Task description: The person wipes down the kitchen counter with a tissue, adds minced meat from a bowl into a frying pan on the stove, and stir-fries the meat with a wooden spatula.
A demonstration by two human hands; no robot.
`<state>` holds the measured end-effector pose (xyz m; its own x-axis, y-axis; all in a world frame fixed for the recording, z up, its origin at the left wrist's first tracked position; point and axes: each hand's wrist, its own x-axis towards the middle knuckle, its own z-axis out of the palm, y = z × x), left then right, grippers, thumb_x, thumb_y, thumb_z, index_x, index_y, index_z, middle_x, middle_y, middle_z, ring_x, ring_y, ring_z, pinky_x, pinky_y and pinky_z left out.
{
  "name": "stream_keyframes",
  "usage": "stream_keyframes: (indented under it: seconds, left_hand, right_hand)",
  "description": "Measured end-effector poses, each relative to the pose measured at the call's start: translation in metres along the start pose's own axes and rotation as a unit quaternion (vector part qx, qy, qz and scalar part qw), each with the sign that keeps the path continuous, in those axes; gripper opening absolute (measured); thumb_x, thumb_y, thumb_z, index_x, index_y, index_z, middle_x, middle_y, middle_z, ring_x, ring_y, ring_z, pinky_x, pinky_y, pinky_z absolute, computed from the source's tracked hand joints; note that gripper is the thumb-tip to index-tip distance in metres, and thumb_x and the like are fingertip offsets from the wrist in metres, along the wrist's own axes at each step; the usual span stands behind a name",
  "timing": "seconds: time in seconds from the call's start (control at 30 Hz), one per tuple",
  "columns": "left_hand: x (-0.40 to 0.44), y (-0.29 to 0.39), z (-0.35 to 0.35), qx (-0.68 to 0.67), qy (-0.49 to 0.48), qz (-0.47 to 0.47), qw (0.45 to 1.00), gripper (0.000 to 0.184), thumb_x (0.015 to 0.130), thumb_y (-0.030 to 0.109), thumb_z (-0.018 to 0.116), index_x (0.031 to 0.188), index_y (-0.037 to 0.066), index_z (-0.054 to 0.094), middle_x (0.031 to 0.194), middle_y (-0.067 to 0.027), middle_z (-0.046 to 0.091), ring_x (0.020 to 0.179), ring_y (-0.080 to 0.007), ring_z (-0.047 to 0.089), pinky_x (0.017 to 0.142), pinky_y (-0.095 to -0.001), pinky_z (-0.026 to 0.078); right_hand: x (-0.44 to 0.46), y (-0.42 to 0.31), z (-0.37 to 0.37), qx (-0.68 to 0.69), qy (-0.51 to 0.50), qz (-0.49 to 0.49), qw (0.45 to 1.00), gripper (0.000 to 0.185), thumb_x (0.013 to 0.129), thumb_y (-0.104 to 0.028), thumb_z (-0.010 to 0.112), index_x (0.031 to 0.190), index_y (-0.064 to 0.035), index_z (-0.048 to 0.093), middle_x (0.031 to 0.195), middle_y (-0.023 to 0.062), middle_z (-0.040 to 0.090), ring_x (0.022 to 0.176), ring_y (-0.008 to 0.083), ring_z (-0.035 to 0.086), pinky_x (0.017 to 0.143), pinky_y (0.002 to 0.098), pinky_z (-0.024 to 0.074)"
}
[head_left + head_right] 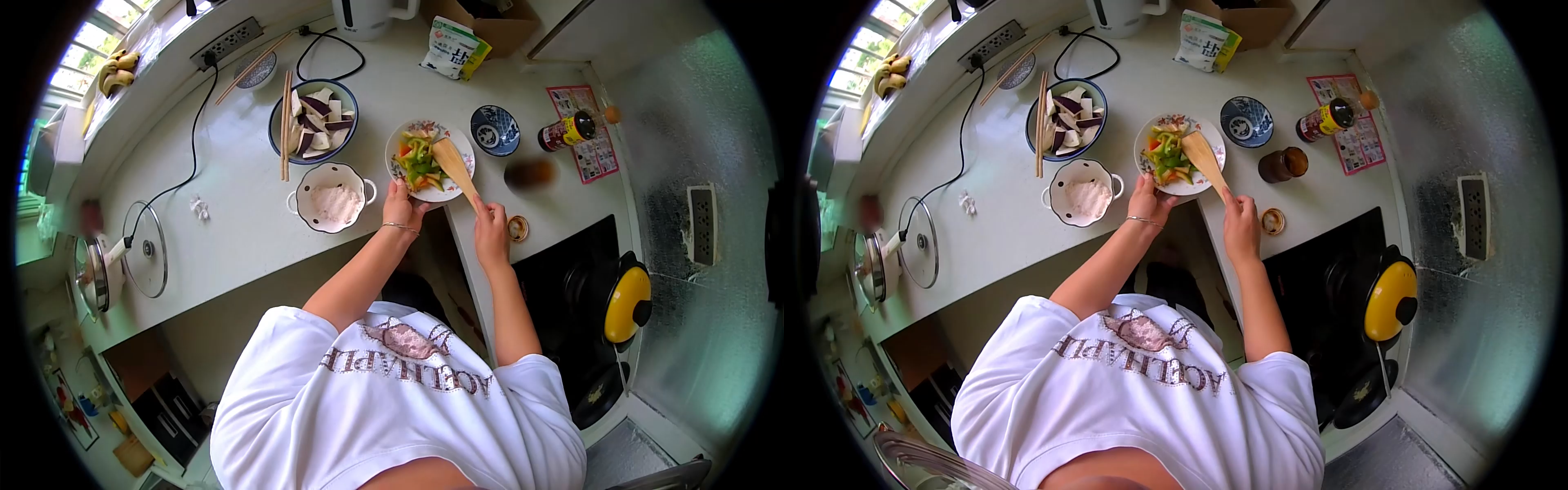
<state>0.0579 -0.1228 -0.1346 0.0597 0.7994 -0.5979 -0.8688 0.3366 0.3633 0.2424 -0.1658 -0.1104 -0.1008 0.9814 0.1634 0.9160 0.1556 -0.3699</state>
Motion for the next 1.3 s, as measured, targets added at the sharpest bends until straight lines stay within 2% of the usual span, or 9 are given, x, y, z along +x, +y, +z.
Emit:
stream_keyframes:
  seconds: [0.13, 0.47, 0.6, 0.63, 0.73, 0.87, 1.0, 1.17, 1.3]
  left_hand:
    - [0.005, 0.005, 0.01, -0.039, 0.026, 0.006, 0.999, 0.035, 0.095, 0.026, 0.038, 0.129, 0.018, 0.033, 0.131, 0.0005, 0.041, 0.12, -0.0194, 0.039, 0.098, -0.0448, 0.028]
    - [-0.022, 0.019, -0.011, 0.097, 0.068, -0.035, 0.992, 0.03, 0.09, 0.023, 0.045, 0.116, 0.009, 0.045, 0.12, -0.0027, 0.047, 0.114, -0.0154, 0.041, 0.1, -0.0355, 0.026]
    - [-0.101, 0.05, -0.061, 0.209, -0.043, -0.134, 0.968, 0.023, 0.091, 0.019, 0.043, 0.107, 0.005, 0.051, 0.102, -0.0093, 0.058, 0.094, -0.0176, 0.058, 0.083, -0.0298, 0.046]
    - [-0.117, 0.066, -0.075, 0.237, -0.02, -0.113, 0.965, 0.021, 0.092, 0.019, 0.042, 0.102, 0.004, 0.053, 0.085, -0.0083, 0.062, 0.071, -0.0172, 0.063, 0.063, -0.0256, 0.051]
    - [-0.108, 0.1, -0.156, 0.371, 0.105, 0.148, 0.911, 0.017, 0.092, 0.021, 0.043, 0.091, 0.007, 0.052, 0.064, 0.0006, 0.051, 0.049, -0.0067, 0.048, 0.039, -0.0187, 0.035]
    - [-0.072, 0.161, -0.154, 0.435, 0.145, 0.134, 0.878, 0.028, 0.091, 0.036, 0.046, 0.101, 0.01, 0.05, 0.09, -0.0019, 0.053, 0.077, -0.0106, 0.052, 0.065, -0.0276, 0.048]
    - [-0.046, 0.185, -0.137, 0.407, 0.067, 0.085, 0.907, 0.025, 0.092, 0.033, 0.045, 0.101, 0.01, 0.051, 0.088, -0.0014, 0.052, 0.079, -0.0118, 0.053, 0.07, -0.0299, 0.049]
    - [-0.047, 0.204, -0.138, 0.229, -0.052, -0.105, 0.966, 0.02, 0.094, 0.024, 0.042, 0.091, 0.007, 0.052, 0.073, -0.0002, 0.047, 0.075, -0.0153, 0.055, 0.075, -0.0405, 0.052]
    - [-0.073, 0.192, -0.129, 0.199, -0.071, -0.136, 0.968, 0.02, 0.095, 0.02, 0.039, 0.091, 0.004, 0.05, 0.07, -0.0006, 0.046, 0.072, -0.0168, 0.056, 0.08, -0.0429, 0.054]
  right_hand:
    - [0.02, 0.012, 0.012, 0.018, -0.001, -0.007, 1.0, 0.046, 0.077, 0.005, 0.052, 0.12, -0.0133, 0.052, 0.103, 0.0144, 0.049, 0.088, 0.0313, 0.055, 0.074, 0.0386, 0.0466]
    - [0.039, 0.013, 0.007, -0.015, 0.017, -0.018, 1.0, 0.05, 0.074, 0.009, 0.053, 0.119, -0.0124, 0.054, 0.104, 0.0119, 0.051, 0.092, 0.028, 0.054, 0.079, 0.0345, 0.0454]
    - [0.026, -0.001, -0.013, -0.026, 0.023, -0.008, 0.999, 0.046, 0.076, 0.006, 0.05, 0.118, -0.0126, 0.054, 0.103, 0.0112, 0.052, 0.093, 0.0283, 0.054, 0.079, 0.0356, 0.0455]
    - [0.021, -0.007, -0.022, -0.018, 0.01, 0.022, 1.0, 0.044, 0.078, 0.006, 0.049, 0.118, -0.0118, 0.055, 0.104, 0.0121, 0.052, 0.094, 0.0294, 0.053, 0.08, 0.0366, 0.0447]
    - [0.015, -0.021, -0.029, -0.045, 0.035, 0.025, 0.998, 0.044, 0.079, 0.005, 0.049, 0.12, -0.0105, 0.052, 0.104, 0.0128, 0.05, 0.093, 0.0296, 0.053, 0.079, 0.0365, 0.0449]
    - [0.013, -0.038, -0.032, -0.062, 0.042, 0.03, 0.997, 0.045, 0.08, 0.006, 0.049, 0.122, -0.0098, 0.05, 0.105, 0.0141, 0.049, 0.093, 0.0306, 0.053, 0.079, 0.0366, 0.0445]
    - [0.008, -0.055, -0.034, -0.013, 0.053, 0.045, 0.997, 0.047, 0.079, 0.008, 0.047, 0.123, -0.0091, 0.049, 0.106, 0.0143, 0.048, 0.094, 0.0299, 0.052, 0.08, 0.0364, 0.0441]
    - [-0.003, -0.065, -0.031, 0.005, 0.052, 0.056, 0.997, 0.049, 0.078, 0.009, 0.047, 0.124, -0.009, 0.048, 0.106, 0.0137, 0.047, 0.095, 0.0288, 0.051, 0.08, 0.0353, 0.0437]
    - [-0.005, -0.066, -0.025, 0.016, 0.054, 0.066, 0.996, 0.049, 0.077, 0.01, 0.048, 0.122, -0.0102, 0.051, 0.104, 0.0127, 0.048, 0.094, 0.0282, 0.051, 0.082, 0.0349, 0.0432]
